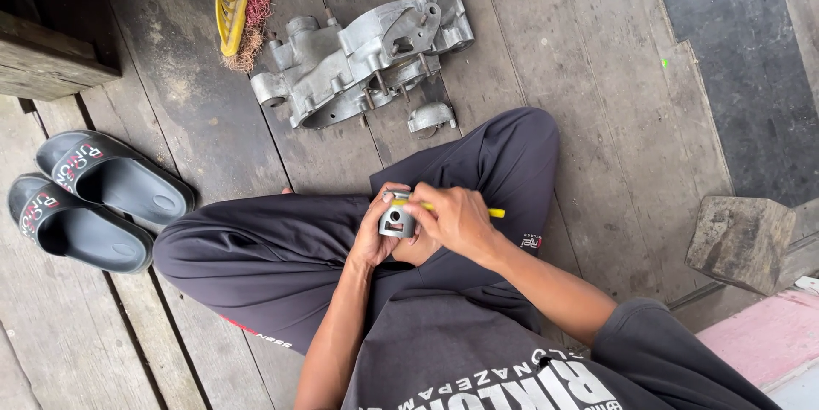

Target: The person cleans carbon deposits from a motorcycle piston using a small scraping tool while sitting on a wooden floor.

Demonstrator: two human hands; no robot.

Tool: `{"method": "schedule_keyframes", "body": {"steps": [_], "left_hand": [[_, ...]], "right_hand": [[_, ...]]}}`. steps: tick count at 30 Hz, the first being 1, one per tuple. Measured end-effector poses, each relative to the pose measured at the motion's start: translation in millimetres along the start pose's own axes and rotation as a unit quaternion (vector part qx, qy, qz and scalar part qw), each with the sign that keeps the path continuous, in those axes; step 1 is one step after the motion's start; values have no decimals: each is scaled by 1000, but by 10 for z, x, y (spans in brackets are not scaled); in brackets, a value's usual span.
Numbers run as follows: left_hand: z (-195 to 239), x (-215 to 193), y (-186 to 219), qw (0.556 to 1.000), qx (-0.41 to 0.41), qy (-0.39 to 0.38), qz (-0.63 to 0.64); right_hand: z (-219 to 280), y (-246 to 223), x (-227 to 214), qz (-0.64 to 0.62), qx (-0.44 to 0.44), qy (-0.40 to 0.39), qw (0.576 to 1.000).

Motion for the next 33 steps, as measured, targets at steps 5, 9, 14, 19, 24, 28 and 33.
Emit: {"method": "schedule_keyframes", "body": {"steps": [5,9,14,19,24,28,33], "left_hand": [[13,-23,-25,1000,0,5,-3],[13,-49,-27,1000,-6,5,-8],[2,-27,-6,1000,-5,2,-2],[-3,-5,20,1000,-3,0,2],[-22,-72,-34,1000,-10,-5,3],[8,-60,-23,1000,-13,-7,-7],[48,-40,10,1000,-7,11,0]], "right_hand": [[0,23,-4,-11,10,2,1000],[27,-45,-67,-53,9,-1,999],[83,41,32,-59,19,16,998],[171,146,146,-56,57,50,996],[167,195,137,-76,59,87,992],[175,94,183,-113,20,76,990],[176,-21,199,-153,3,105,983]]}}
Point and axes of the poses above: each hand's wrist, its own z-axis away from the middle knuckle, its own x-axis out of the palm, y = z × x, the point moved 3 cm from there along -z, towards the middle knuckle, and after that the axes turned 1 degree about y, right-handed, at the moved point
